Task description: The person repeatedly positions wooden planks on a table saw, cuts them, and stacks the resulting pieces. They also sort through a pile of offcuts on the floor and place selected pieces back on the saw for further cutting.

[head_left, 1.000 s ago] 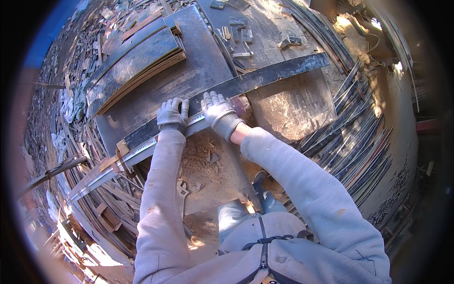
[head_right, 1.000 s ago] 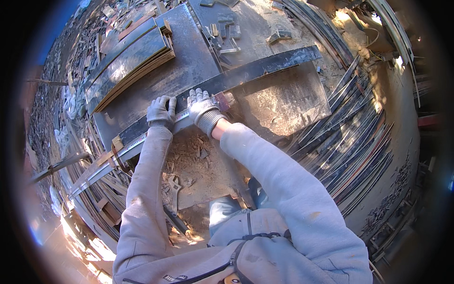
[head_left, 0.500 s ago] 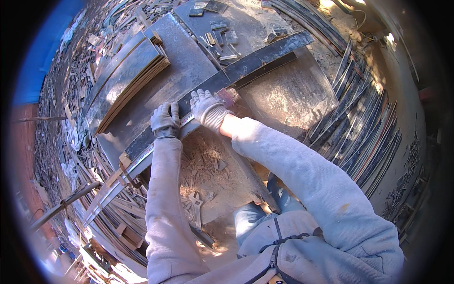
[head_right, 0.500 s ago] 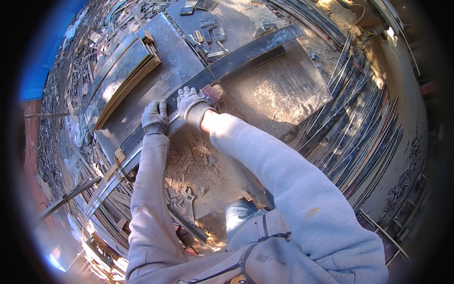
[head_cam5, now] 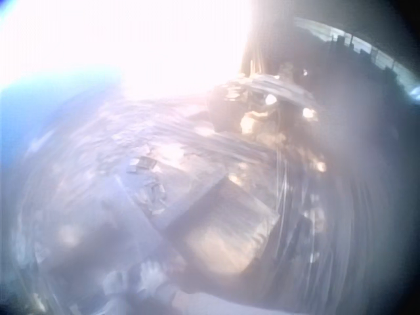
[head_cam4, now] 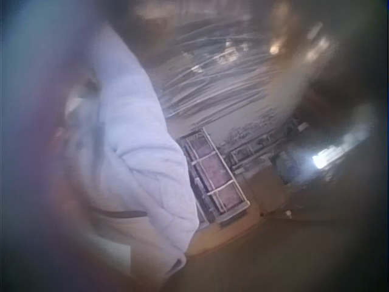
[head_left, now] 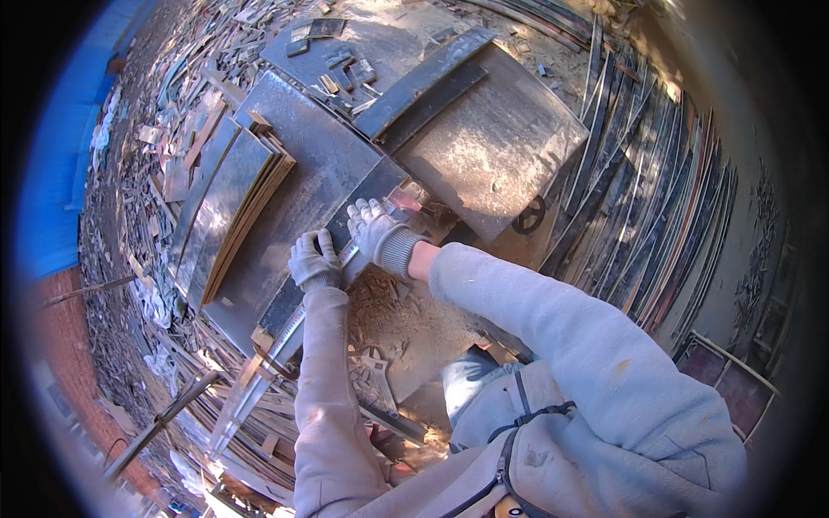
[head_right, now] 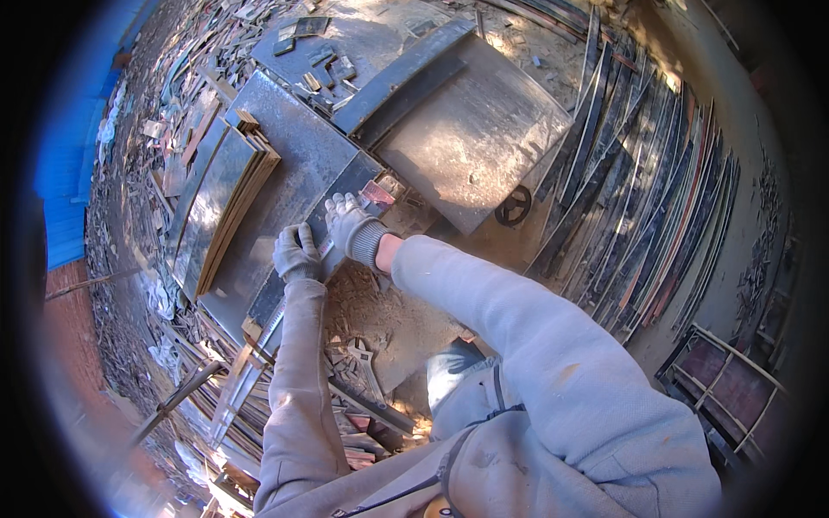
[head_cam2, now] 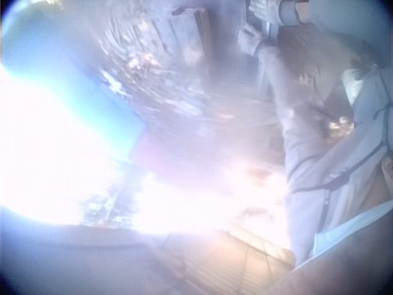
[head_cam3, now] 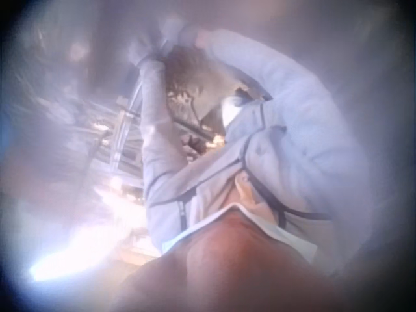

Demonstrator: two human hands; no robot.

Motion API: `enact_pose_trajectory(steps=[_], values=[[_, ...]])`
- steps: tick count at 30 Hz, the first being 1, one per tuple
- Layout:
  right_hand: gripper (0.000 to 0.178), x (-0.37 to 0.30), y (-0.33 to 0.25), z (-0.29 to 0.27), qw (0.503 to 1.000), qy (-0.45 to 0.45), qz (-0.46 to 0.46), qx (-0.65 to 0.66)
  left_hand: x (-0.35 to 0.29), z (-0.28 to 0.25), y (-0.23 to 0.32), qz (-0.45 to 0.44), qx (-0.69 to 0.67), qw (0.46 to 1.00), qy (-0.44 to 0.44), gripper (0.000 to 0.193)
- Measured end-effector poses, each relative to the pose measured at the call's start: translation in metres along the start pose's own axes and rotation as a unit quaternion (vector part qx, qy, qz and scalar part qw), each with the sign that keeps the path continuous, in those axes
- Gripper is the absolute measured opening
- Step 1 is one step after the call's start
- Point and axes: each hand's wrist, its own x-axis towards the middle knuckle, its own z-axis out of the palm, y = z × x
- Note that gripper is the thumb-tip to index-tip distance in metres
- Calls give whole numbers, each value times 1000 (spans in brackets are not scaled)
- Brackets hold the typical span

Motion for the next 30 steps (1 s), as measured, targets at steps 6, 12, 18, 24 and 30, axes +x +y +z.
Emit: enact_pose_trajectory(steps=[6, 12, 18, 24, 30], values=[[48, -92, 44, -48, 899, 195, 205, 333, 3, -13, 2, -39, -34, 997, -50, 44], [92, -91, 106, -23, 543, 158, 453, 689, 1, -36, 5, 32, -46, 990, -129, 85], [102, -40, 132, -52, 668, 23, 447, 595, 11, -63, 18, 15, -131, 962, -240, 132], [96, -48, 150, -147, 678, 75, 353, 640, 37, -118, 54, -37, -133, 949, -284, 111], [92, -38, 167, -186, 672, 98, 146, 719, 99, -179, 39, -133, -177, 844, -488, 104]])
